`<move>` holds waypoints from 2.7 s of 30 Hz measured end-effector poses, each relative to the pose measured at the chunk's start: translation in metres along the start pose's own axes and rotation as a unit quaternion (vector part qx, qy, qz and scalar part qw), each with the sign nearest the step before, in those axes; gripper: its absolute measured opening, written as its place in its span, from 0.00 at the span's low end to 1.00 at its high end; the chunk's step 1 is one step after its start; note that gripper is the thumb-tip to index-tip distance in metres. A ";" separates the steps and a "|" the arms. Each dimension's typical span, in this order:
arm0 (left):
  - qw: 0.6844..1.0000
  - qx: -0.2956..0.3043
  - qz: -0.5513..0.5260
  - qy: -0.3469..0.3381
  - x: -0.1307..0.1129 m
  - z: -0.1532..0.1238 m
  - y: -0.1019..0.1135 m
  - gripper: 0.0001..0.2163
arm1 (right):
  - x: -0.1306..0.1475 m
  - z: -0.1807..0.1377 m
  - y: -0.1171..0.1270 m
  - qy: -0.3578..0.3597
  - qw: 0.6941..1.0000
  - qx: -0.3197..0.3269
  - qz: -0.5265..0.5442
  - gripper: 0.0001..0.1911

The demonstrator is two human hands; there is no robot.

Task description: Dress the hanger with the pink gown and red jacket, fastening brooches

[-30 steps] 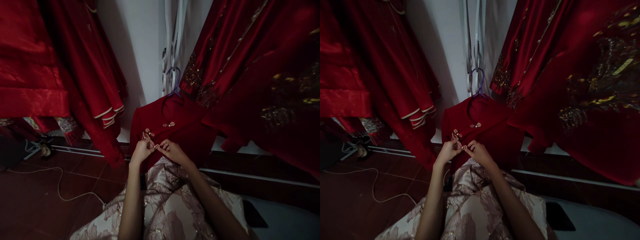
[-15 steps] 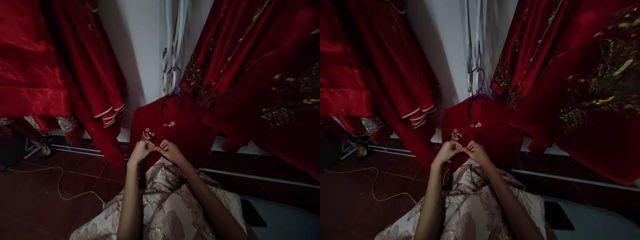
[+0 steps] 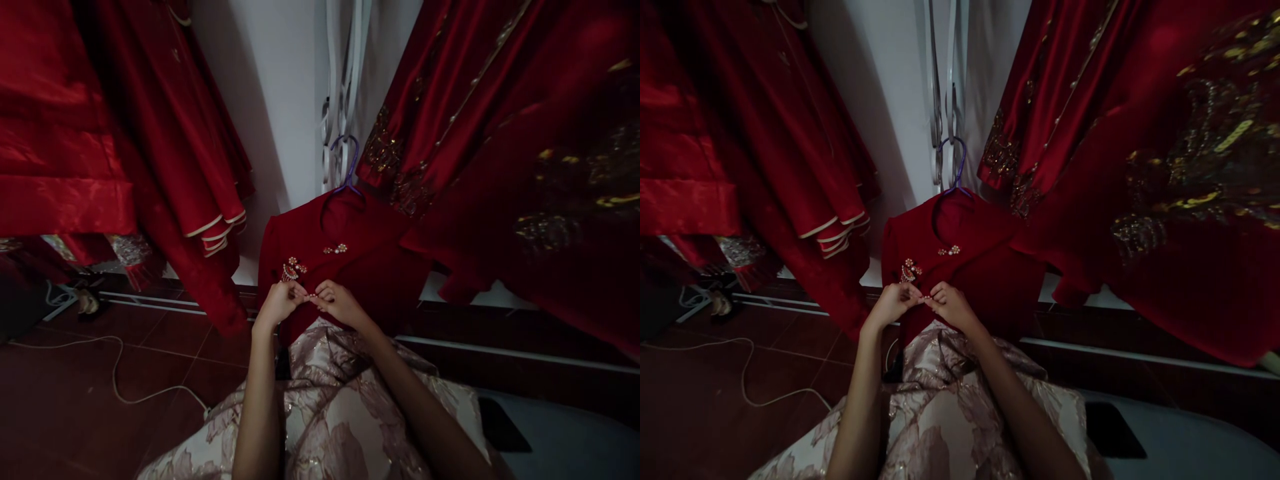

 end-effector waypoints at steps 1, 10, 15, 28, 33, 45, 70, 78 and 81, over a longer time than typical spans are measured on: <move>1.000 0.002 0.001 0.001 0.000 0.000 0.000 0.08 | 0.001 0.000 0.000 0.002 1.000 0.000 -0.001 0.13; 1.000 0.003 -0.005 -0.003 -0.001 0.000 0.000 0.08 | 0.003 -0.002 -0.002 0.005 1.000 0.005 0.016 0.15; 1.000 0.013 -0.011 0.003 0.001 -0.001 -0.002 0.09 | 0.000 -0.002 -0.001 -0.009 0.999 0.016 0.032 0.15; 0.995 0.049 -0.091 0.009 0.010 0.000 -0.008 0.13 | 0.012 -0.007 -0.001 -0.006 0.996 0.067 0.056 0.13; 0.996 0.040 -0.074 0.019 0.015 0.000 -0.008 0.13 | 0.011 -0.006 -0.001 -0.002 0.997 0.064 0.042 0.12; 1.000 0.010 -0.019 0.004 0.000 -0.001 -0.001 0.15 | 0.010 -0.007 -0.002 -0.011 0.994 0.068 0.082 0.13; 0.831 -0.179 -0.526 0.011 0.034 0.015 -0.009 0.16 | 0.052 -0.051 0.009 -0.013 0.942 0.322 0.096 0.20; 0.841 -0.148 -0.521 0.003 0.023 0.009 -0.003 0.14 | 0.051 -0.050 0.009 -0.009 0.941 0.326 0.090 0.19; 0.843 -0.148 -0.518 0.000 0.025 0.008 0.000 0.12 | 0.051 -0.050 0.008 -0.010 0.940 0.328 0.095 0.19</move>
Point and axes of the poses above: each hand's wrist, its own z-axis towards the middle knuckle, its own y-axis out of the back of the hand, x = y × z, the point moved 8 cm from there along z, towards the middle knuckle, and after that the axes turned 13 degrees about x, right-handed, at the moved point
